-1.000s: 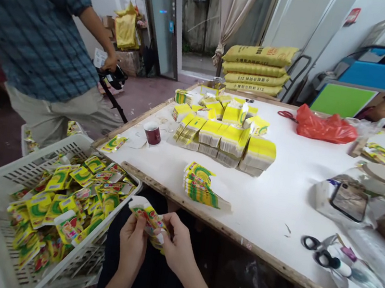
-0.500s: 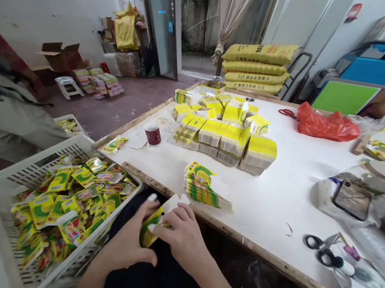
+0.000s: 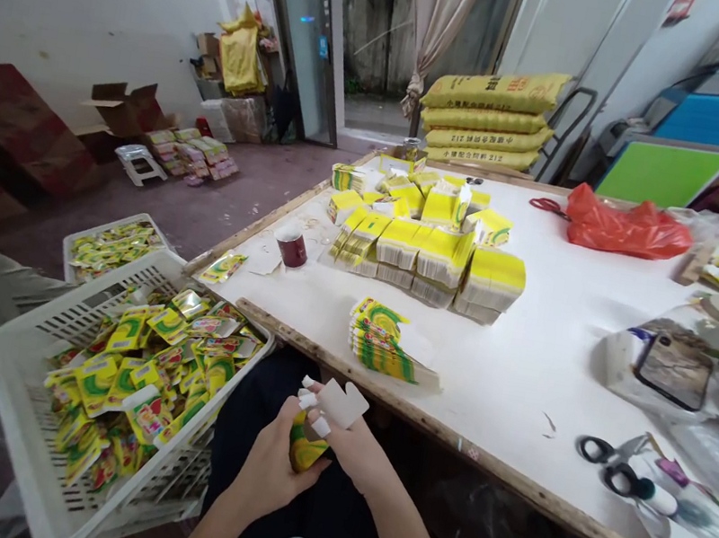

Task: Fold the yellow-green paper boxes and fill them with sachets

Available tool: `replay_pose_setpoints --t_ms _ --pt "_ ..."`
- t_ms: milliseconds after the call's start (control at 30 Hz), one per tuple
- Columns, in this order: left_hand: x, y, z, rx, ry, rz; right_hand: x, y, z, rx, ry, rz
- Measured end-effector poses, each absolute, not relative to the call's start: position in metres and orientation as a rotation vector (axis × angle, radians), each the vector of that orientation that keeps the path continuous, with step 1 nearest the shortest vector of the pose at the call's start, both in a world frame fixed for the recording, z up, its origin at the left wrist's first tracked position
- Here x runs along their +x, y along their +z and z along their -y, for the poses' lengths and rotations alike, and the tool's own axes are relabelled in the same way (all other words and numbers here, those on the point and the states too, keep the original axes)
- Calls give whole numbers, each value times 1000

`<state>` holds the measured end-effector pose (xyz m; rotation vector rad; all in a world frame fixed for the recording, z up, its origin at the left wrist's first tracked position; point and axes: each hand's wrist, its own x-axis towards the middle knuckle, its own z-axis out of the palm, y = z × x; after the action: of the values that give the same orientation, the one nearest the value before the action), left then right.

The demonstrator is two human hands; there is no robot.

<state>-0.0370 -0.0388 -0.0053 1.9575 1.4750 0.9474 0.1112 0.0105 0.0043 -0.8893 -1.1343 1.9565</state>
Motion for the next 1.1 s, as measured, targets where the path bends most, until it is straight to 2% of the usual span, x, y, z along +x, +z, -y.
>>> replay_pose_setpoints --t_ms 100,233,467,633,867,1100 --pt "-40 -1 37 1956 908 -1503 112 5 -9 -904 1798 1263" --pt "-41 1 32 1836 844 -1530 111 0 0 -866 1407 1691" --pt "-41 2 32 1815 1000 -1690 120 -17 -6 -886 879 2013" --pt "-53 13 34 1782 972 -1679 127 -20 -17 -843 893 2226" --pt "-59 12 36 1769 921 -1599 147 6 -31 -740 1102 2420" --pt "-62 13 38 1808 1057 -1703 135 -3 -19 -973 1027 2148"
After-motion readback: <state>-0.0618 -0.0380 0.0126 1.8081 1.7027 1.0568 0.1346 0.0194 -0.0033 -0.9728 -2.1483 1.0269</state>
